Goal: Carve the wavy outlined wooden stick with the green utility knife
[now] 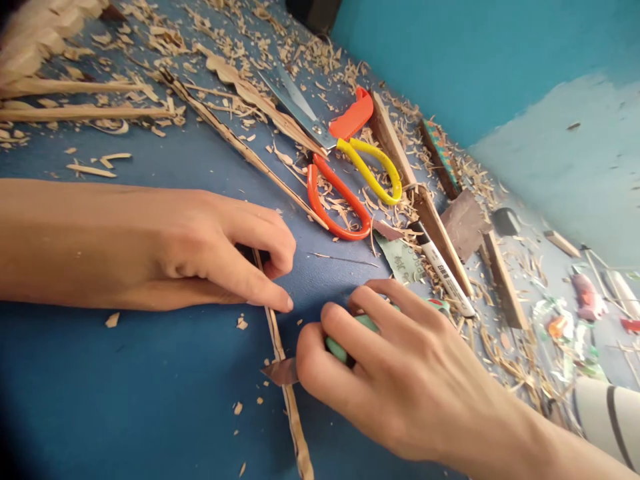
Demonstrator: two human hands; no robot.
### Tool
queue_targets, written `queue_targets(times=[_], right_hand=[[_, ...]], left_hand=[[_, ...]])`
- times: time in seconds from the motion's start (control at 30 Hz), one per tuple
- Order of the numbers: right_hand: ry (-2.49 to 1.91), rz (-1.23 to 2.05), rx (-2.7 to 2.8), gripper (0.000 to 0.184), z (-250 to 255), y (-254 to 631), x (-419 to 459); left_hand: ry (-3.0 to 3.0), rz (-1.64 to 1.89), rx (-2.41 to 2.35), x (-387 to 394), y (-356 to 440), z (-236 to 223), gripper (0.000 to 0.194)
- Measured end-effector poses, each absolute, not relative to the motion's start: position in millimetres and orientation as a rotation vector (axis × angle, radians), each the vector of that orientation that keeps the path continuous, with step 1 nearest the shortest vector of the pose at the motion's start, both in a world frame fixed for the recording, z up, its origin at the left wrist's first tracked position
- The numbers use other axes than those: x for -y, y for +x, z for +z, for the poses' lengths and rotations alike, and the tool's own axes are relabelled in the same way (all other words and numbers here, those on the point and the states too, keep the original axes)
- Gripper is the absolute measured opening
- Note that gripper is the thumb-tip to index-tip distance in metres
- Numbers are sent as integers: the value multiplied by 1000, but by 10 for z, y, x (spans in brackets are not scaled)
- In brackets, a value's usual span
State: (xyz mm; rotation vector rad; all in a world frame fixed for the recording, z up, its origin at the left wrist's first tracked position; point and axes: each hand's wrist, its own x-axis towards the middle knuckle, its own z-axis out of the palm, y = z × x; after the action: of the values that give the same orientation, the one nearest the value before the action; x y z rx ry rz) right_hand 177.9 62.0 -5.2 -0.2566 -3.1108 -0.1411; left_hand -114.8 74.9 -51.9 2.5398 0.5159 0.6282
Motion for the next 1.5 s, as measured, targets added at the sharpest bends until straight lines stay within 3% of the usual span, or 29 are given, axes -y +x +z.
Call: queue_targets(times=[0.23,0.47,0.77,0.97,1.1,1.27,1.4,1.5], right_hand=[[-230,-172,3104,15,-90,1765,-614],[-237,-122,3153,18,-85,1706,-660],[-407,-457,3189,21,-150,1755,-396],[-636,-498,3135,51,-203,1769,-280],[-466,-419,3147,35,-172,1797,-435],[-378,-66,3055,19,-35,1891,-667],[-384,69,3048,44,-17,1804,-790],[-291,-25,3030,51,-88,1673,-885]], left_hand=[[2426,750,-766,-653,-1130,-579,31],[2414,778,-803,-641,-1103,-614,40],[2545,602,-554,-708,-1132,-503,44],[2549,622,-539,-715,-1143,-481,45],[2558,607,-527,-724,-1143,-474,46],[2555,567,-545,-738,-1140,-490,45],[2525,555,-541,-744,-1157,-487,37],[2507,554,-534,-752,-1156,-493,33]])
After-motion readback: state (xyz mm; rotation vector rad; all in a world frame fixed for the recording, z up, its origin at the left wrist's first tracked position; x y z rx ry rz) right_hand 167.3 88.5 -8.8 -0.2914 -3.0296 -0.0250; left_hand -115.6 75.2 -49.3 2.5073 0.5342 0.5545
